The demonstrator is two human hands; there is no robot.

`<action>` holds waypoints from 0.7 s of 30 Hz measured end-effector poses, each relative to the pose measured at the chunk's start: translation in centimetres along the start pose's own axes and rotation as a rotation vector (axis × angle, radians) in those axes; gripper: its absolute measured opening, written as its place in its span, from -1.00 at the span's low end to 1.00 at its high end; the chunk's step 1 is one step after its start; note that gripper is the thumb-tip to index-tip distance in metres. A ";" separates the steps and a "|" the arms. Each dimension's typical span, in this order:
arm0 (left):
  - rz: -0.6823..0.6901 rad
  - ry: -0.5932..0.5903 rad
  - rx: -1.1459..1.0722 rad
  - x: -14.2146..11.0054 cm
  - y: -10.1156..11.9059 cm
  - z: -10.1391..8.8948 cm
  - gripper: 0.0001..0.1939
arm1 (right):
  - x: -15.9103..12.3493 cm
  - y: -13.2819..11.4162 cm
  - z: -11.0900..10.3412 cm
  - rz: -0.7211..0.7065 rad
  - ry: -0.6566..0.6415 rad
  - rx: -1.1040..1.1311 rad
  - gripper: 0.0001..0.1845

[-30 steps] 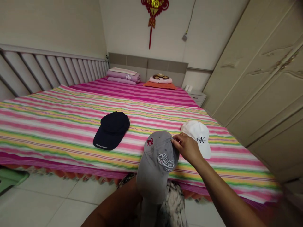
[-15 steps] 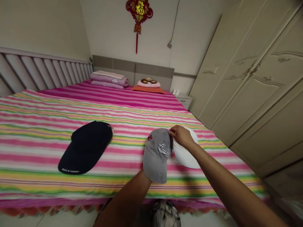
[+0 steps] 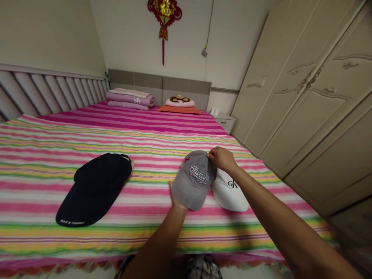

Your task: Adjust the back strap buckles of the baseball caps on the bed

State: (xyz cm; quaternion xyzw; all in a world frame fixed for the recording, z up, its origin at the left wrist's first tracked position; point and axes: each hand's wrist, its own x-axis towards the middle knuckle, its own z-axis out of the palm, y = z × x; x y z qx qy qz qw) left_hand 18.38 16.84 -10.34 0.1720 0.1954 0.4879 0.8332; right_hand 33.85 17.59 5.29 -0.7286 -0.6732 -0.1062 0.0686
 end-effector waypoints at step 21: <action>-0.143 0.272 0.200 -2.1 1.8 -1.2 -0.78 | 3.5 -3.5 2.4 -0.124 -0.180 -0.054 -0.73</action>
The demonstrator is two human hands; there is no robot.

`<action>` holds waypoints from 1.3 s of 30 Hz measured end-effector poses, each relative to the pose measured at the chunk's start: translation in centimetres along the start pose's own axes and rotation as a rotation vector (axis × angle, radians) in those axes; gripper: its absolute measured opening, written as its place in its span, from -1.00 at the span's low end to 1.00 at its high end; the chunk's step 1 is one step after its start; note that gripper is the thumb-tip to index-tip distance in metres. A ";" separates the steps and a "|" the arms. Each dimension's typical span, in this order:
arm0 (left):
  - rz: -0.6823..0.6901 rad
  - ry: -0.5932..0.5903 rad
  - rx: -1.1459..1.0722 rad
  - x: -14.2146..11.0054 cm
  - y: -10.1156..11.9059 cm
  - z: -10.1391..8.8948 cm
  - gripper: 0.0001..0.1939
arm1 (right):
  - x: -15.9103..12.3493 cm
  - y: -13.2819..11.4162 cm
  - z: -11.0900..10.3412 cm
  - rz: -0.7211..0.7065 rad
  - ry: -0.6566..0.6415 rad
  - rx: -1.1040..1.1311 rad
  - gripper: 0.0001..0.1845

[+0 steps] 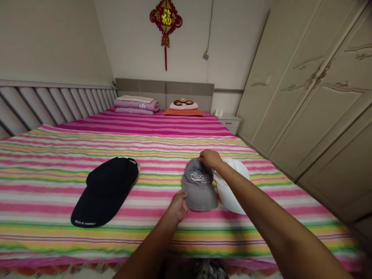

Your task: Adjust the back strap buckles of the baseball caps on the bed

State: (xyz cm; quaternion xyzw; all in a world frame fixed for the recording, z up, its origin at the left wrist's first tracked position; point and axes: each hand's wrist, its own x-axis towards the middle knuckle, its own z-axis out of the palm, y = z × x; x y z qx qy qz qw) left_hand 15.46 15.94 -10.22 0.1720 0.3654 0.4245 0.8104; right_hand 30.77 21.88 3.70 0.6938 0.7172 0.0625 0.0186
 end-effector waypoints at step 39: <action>-0.002 -0.004 1.025 0.7 2.9 -0.5 -0.87 | -0.3 -0.7 1.0 0.073 0.036 -0.024 -0.71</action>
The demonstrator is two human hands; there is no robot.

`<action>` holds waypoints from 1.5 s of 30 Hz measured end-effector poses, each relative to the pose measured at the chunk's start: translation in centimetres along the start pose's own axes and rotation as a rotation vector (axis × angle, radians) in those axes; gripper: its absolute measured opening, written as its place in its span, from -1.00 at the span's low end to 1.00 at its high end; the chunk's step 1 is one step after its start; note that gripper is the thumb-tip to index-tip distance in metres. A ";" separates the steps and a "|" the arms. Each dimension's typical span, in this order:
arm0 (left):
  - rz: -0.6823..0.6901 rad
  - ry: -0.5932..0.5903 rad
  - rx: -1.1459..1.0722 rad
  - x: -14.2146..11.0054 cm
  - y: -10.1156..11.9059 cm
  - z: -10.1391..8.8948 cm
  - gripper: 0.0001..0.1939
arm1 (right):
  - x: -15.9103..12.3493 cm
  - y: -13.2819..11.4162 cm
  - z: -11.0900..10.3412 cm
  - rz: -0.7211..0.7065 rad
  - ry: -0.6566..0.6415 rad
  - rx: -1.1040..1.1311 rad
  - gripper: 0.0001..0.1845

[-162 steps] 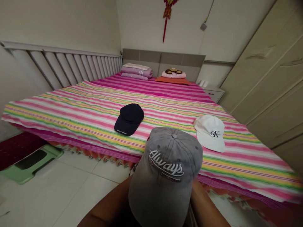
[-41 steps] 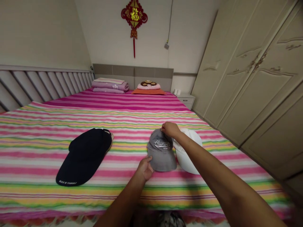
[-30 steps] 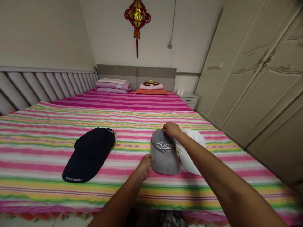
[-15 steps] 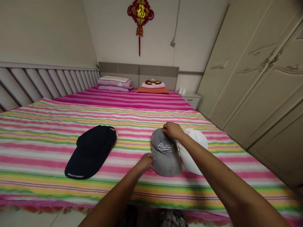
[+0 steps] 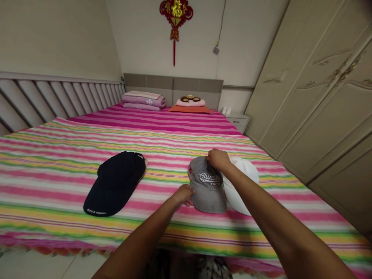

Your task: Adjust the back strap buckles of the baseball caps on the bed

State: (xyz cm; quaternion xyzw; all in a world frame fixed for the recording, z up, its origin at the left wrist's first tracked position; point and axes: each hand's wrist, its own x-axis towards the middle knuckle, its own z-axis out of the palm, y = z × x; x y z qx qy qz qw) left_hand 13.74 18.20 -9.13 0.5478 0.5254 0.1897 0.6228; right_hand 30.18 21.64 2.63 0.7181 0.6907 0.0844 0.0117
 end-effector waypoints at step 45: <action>-0.004 0.709 -1.193 -15.0 -10.8 -15.6 -0.95 | -28.0 -9.2 18.3 -0.357 0.306 0.315 -0.58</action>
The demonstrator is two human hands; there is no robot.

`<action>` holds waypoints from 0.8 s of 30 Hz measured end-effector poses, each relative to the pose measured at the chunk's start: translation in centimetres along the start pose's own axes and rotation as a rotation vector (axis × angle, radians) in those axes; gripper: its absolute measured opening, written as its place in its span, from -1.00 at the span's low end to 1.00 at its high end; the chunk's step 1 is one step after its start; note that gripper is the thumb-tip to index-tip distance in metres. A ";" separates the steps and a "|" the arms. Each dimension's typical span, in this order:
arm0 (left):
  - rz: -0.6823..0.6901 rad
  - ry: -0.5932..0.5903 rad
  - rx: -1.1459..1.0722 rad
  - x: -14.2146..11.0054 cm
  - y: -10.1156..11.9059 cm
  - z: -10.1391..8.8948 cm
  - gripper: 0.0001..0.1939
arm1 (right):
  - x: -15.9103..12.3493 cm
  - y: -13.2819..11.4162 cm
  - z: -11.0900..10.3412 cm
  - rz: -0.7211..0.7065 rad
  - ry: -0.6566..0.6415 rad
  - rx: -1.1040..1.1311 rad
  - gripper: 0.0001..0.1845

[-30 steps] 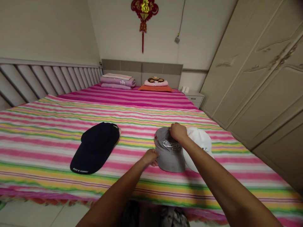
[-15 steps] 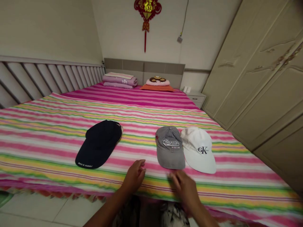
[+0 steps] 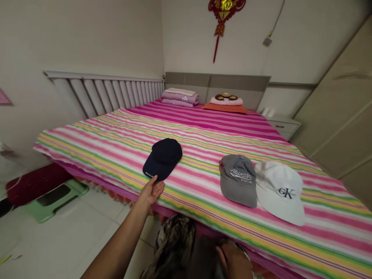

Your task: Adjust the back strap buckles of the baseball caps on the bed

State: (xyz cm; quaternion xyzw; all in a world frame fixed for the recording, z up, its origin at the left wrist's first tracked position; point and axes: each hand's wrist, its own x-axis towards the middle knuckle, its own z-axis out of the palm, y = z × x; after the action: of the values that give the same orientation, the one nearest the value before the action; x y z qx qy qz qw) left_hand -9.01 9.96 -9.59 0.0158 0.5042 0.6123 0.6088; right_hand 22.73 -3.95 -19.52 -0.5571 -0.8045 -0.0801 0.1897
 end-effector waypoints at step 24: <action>0.118 -0.158 -0.359 3.8 4.3 -0.4 -0.73 | 0.2 -0.9 1.0 0.042 -0.061 -0.038 -0.62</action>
State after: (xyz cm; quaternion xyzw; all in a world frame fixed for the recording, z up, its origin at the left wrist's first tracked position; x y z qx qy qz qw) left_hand -13.40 13.75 -9.27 -0.0156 0.3357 0.7239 0.6025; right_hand 21.60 -3.72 -20.30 -0.5797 -0.7963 -0.0744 0.1561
